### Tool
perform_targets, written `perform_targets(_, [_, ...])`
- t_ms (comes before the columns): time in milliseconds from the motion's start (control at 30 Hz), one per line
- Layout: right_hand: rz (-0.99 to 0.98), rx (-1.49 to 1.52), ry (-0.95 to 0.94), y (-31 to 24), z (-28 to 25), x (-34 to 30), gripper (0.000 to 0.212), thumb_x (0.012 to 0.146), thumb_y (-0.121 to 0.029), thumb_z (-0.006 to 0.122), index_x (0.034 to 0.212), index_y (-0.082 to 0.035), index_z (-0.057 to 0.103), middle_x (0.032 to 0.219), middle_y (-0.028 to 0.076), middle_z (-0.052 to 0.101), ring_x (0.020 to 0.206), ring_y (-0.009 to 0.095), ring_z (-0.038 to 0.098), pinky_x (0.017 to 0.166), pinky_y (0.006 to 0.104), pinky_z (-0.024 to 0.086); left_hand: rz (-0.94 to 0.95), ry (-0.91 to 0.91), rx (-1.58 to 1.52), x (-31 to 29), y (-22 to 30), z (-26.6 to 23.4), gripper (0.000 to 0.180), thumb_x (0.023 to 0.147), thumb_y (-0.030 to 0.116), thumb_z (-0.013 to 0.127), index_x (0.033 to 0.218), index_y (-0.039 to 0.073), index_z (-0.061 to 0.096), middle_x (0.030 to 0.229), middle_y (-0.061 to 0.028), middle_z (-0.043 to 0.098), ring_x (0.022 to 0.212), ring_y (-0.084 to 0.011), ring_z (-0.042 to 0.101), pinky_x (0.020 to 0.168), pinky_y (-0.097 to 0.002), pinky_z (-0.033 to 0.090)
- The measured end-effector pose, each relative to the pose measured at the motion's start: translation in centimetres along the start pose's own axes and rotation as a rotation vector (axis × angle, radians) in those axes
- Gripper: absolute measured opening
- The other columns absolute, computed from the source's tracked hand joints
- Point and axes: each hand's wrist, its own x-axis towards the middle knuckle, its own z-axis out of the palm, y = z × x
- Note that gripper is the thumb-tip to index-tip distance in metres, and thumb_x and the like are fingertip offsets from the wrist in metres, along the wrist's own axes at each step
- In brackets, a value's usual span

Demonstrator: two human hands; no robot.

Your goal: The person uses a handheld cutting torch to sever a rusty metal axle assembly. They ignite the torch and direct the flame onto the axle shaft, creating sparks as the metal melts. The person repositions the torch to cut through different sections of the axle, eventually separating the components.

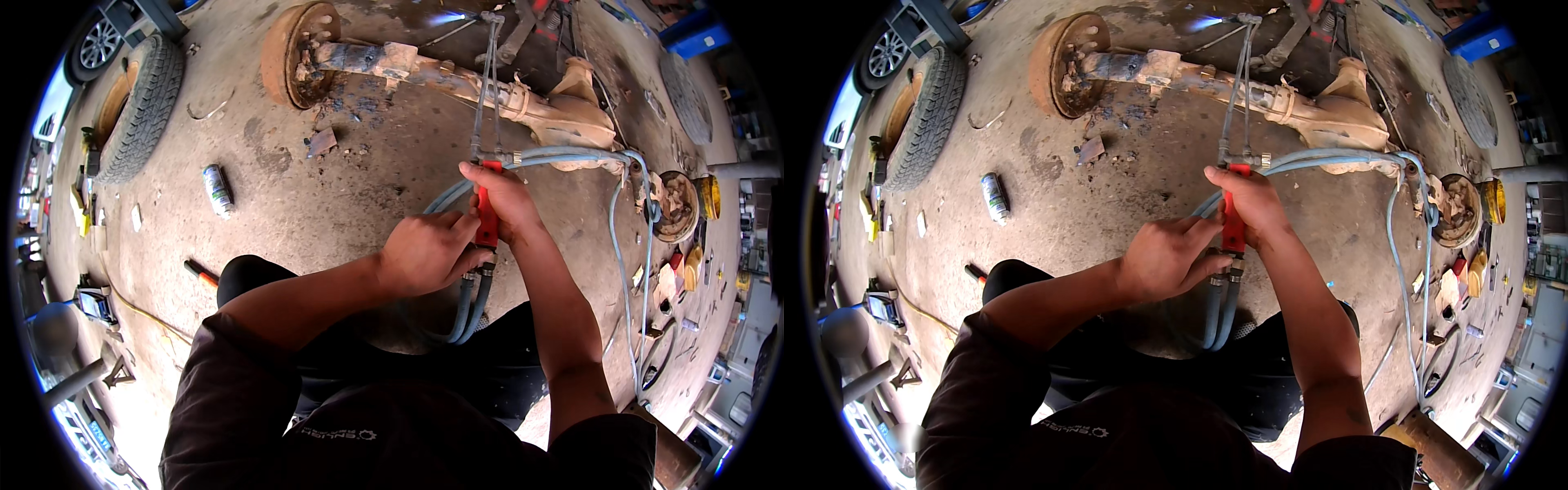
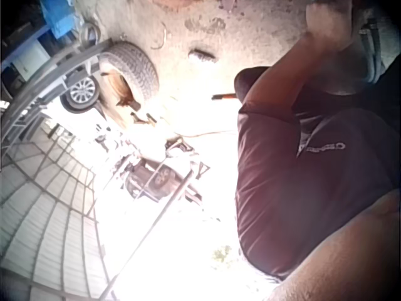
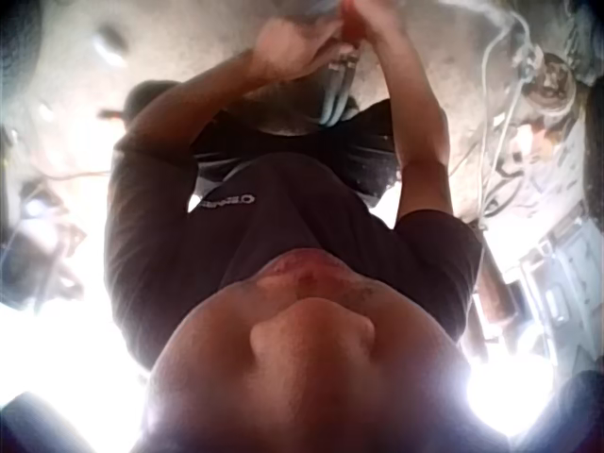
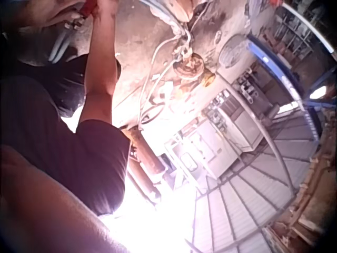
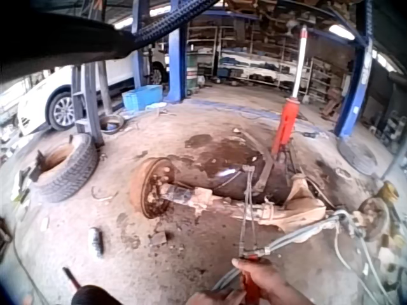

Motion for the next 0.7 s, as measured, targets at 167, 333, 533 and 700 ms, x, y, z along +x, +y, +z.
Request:
perform_targets(167, [-0.069, -0.045, -0.019, 0.1, 0.9, -0.2, 0.035, 0.088, -0.034, 0.079, 0.094, -0.005, 0.061, 0.071, 0.002, 0.055, 0.057, 0.015, 0.057, 0.048, 0.0319, 0.046, -0.017, 0.094, 0.049, 0.6, -0.9, -0.9, 0.045, 0.092, 0.033, 0.071, 0.121, 0.001, 0.057, 0.091, -0.0151, 0.066, 0.076, -0.0365, 0.067, 0.063, -0.0445, 0.053])
perform_targets(333, [-0.269, 0.096, -0.012, 3.1, 1.2, 1.1, 0.025, 0.099, -0.028, 0.065, 0.103, -0.004, 0.060, 0.083, 0.003, 0.058, 0.068, 0.015, 0.060, 0.055, 0.0331, 0.051, -0.007, 0.301, 0.051, 2.4, -2.5, -2.8, 0.038, 0.092, 0.029, 0.071, 0.115, 0.001, 0.061, 0.093, -0.0153, 0.068, 0.078, -0.0361, 0.067, 0.066, -0.0427, 0.055])
perform_targets(533, [-0.115, 0.185, -0.123, 1.5, 3.7, -0.9, 0.035, 0.105, -0.039, 0.054, 0.118, -0.007, 0.053, 0.083, 0.004, 0.057, 0.063, 0.016, 0.059, 0.053, 0.0333, 0.054, 0.010, 0.476, 0.172, 4.1, -4.6, -4.5, 0.035, 0.091, 0.027, 0.072, 0.111, 0.000, 0.063, 0.097, -0.0156, 0.068, 0.090, -0.0369, 0.066, 0.073, -0.0438, 0.055])
perform_targets(700, [-0.025, -0.127, -0.080, 2.3, 4.0, 0.7, 0.031, 0.106, -0.034, 0.048, 0.103, -0.005, 0.056, 0.074, 0.005, 0.056, 0.055, 0.016, 0.056, 0.048, 0.0327, 0.050, -0.056, 0.420, 0.210, 5.0, -5.3, -4.2, 0.036, 0.090, 0.029, 0.072, 0.111, 0.000, 0.064, 0.102, -0.0153, 0.065, 0.098, -0.0372, 0.063, 0.081, -0.0444, 0.054])
